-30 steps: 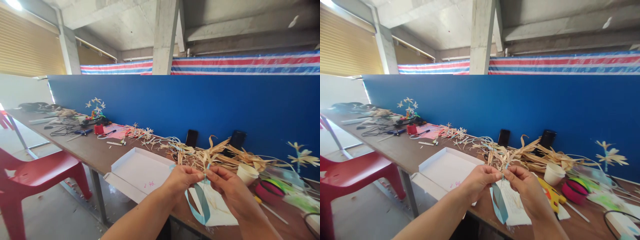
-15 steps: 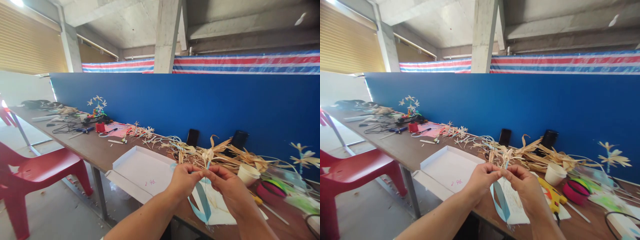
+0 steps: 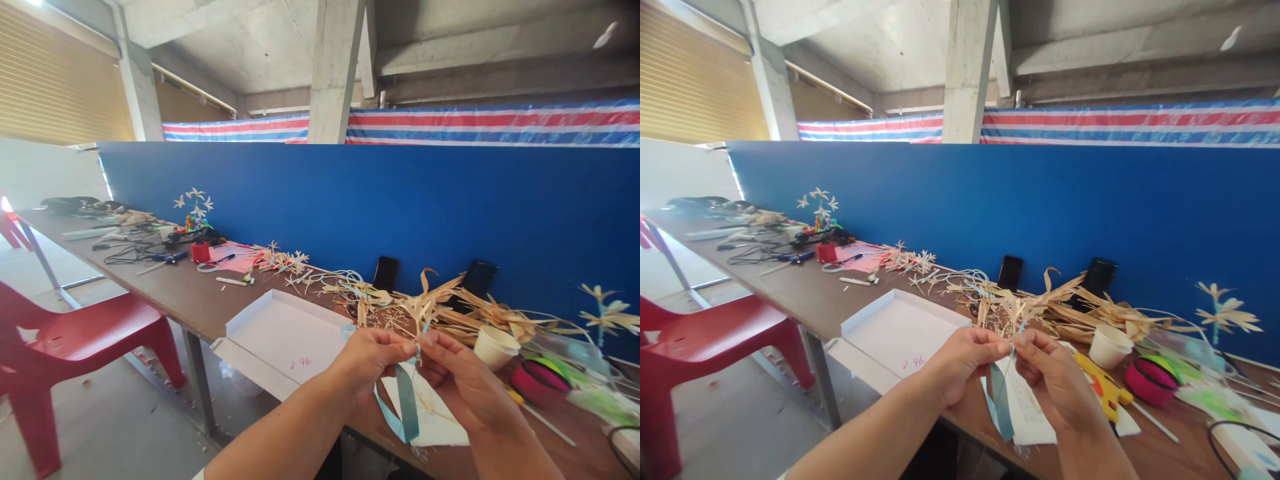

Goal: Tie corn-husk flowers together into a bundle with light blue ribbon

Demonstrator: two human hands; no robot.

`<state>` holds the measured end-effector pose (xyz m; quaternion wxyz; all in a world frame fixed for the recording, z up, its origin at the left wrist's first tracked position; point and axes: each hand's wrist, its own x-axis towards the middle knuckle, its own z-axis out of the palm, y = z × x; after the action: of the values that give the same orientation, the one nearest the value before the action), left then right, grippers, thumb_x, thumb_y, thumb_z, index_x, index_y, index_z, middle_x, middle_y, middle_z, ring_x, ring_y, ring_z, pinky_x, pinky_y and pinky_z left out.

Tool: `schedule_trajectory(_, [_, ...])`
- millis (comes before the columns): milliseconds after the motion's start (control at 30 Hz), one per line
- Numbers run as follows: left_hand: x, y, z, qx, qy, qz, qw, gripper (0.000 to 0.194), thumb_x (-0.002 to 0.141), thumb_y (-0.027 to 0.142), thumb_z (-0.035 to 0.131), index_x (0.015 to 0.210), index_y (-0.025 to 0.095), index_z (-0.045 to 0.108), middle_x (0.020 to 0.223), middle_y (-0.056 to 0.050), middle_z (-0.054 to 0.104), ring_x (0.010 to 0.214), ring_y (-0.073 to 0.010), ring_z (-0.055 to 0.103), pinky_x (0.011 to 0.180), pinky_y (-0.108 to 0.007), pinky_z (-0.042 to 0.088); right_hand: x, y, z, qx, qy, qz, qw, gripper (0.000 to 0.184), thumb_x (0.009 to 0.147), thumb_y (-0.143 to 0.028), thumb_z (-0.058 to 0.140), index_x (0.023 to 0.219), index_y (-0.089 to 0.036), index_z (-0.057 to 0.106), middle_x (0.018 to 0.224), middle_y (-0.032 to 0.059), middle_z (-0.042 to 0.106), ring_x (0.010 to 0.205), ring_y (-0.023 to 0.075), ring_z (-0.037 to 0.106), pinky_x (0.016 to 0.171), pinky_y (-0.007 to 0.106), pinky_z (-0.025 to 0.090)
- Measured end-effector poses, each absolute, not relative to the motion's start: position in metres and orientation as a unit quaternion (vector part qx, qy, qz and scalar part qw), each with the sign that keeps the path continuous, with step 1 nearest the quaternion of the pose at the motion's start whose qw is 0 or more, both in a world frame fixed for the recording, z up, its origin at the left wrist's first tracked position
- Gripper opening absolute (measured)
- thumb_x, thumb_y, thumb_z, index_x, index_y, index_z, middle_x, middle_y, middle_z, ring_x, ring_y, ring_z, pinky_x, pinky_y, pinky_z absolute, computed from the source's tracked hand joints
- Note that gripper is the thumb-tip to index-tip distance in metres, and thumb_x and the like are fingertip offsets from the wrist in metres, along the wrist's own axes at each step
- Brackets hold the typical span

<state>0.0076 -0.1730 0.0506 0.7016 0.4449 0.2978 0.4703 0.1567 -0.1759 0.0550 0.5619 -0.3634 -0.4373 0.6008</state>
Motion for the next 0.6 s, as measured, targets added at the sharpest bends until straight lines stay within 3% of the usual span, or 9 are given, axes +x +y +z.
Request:
schedule_trajectory(200, [0.0069, -0.1734, 0.0482, 0.433, 0.283, 0.468, 0.716, 0.038, 0.049, 0.039, 0.08, 0.067, 0.01, 0.064, 0.062, -0.001, 0.058, 0.056, -0.0084, 0.048, 0.058, -0.022, 0.035, 0.1565, -0.1763, 0.0524, -0.34, -0.423, 0.637, 0.547, 0.019, 0.065, -0.024, 0.076, 0.061, -0.018, 0.059, 0.053, -0.0047, 0.036, 0.049, 0.0074, 0.025, 0.044, 0.021, 0.027])
schedule_trajectory(600, [0.0063, -0.1743, 0.0482, 0.465, 0.29, 0.476, 0.687, 0.034, 0.054, 0.039, 0.077, 0.067, 0.01, 0.062, 0.06, 0.001, 0.055, 0.055, -0.0068, 0.043, 0.058, -0.023, 0.03, 0.1547, -0.1785, 0.0496, -0.306, -0.399, 0.655, 0.564, 0.017, 0.066, -0.02, 0.075, 0.06, -0.016, 0.06, 0.053, -0.0055, 0.032, 0.049, 0.0055, 0.021, 0.043, 0.017, 0.025])
